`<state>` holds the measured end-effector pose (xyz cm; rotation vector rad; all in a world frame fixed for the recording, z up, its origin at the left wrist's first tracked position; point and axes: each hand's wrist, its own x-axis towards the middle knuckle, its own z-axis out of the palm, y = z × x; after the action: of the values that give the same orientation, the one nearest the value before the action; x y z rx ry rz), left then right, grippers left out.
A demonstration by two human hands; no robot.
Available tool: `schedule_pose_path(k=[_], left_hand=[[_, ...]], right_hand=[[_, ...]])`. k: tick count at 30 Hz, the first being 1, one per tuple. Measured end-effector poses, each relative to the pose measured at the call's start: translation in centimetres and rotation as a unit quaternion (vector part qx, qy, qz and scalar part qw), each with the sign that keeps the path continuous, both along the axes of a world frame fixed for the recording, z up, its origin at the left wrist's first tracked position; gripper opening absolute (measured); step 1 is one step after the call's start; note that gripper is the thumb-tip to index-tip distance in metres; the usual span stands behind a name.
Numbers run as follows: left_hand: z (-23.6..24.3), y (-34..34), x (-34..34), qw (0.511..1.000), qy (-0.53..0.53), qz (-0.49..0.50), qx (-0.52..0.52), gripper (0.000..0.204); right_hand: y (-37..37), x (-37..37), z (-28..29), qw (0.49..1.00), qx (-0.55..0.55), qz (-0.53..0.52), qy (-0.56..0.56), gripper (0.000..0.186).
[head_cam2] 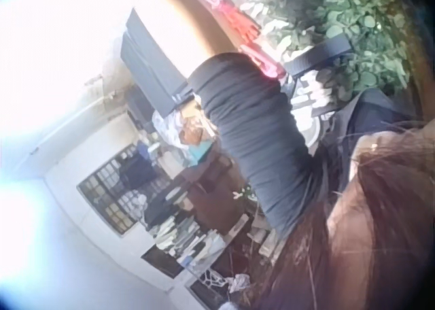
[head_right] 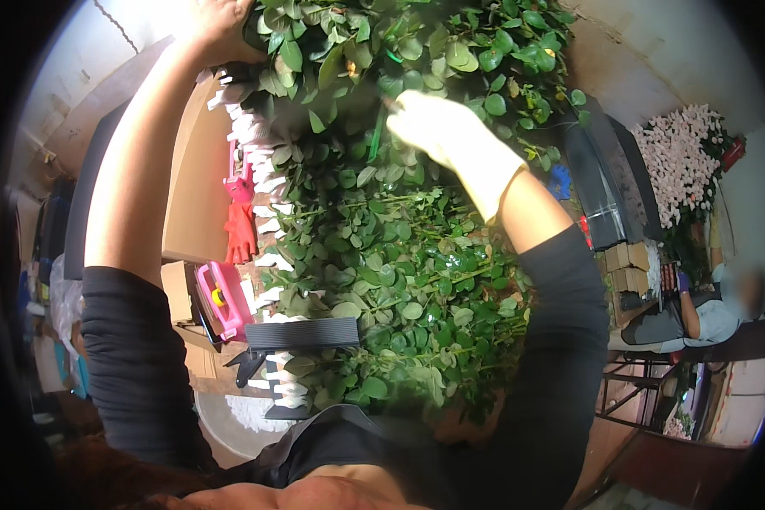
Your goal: The person arranges green leafy stems into a black rectangular container, using a stapler to secure the stems in place. The person repeatedly picks up stems, places them into the container, and staples them before moving to the next batch.
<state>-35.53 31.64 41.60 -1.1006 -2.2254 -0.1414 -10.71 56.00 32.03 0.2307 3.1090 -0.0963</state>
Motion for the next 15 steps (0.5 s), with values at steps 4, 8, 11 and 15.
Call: schedule_pose_path(k=[4, 8, 11, 15], left_hand=[[0.5, -1.6, -0.7, 0.998, -0.046, -0.036, 0.037, 0.113], [1.9, -2.7, 0.4, 0.986, -0.155, -0.043, 0.035, 0.105], [2.7, -2.6, 0.6, 0.974, -0.216, -0.058, 0.035, 0.098], [3.8, -2.2, 0.7, 0.958, -0.276, -0.072, 0.027, 0.09]], right_hand=[[5.2, -2.3, 2.4, 0.99, 0.011, 0.027, 0.135, 0.054], [4.9, -3.7, 5.5, 0.977, -0.161, -0.131, -0.053, 0.055], [3.8, -2.4, 4.1, 0.99, -0.119, -0.072, 0.012, 0.055], [0.8, 0.2, 2.5, 0.995, 0.038, -0.059, -0.078, 0.051]])
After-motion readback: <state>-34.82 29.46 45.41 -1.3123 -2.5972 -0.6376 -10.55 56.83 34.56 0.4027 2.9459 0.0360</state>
